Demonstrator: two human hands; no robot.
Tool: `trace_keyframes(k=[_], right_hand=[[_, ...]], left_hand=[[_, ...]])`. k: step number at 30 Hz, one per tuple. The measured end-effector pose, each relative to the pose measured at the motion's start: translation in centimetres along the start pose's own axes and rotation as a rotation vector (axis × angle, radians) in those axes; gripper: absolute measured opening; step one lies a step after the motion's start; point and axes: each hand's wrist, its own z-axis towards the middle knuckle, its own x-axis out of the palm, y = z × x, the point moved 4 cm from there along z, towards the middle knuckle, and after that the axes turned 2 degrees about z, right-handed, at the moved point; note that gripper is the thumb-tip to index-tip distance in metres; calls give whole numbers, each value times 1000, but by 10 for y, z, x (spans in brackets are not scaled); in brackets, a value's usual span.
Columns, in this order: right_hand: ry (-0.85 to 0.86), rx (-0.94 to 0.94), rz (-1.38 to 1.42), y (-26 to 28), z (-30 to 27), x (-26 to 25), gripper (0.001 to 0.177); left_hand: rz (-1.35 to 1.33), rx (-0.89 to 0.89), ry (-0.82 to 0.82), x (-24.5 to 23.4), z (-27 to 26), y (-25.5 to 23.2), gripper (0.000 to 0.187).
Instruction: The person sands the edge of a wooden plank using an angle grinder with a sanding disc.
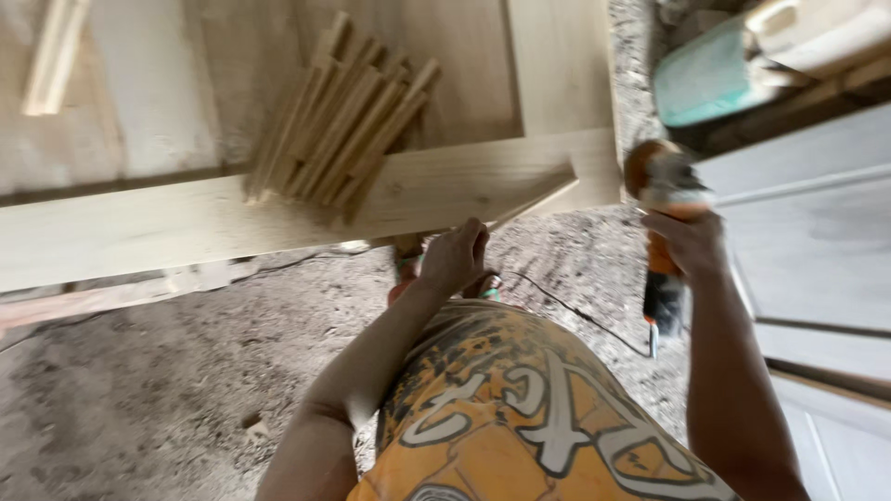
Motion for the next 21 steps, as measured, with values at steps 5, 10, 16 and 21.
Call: trace_keyframes(k=[5,10,16,21], right_hand=[[127,-241,779,-21,-55,31,41],[21,-96,963,-70,-91,56,33],[-39,-152,1016,-54,-114,65,28],[-50,-111,1092,-48,-140,91,30]], left_hand=[[-190,7,-486,-101,-7,55,10],[205,-132,-795,-267,-15,177,10],[963,-196,-776,-370,-13,205,62],[-60,-830,-45,-280,23,224,65]])
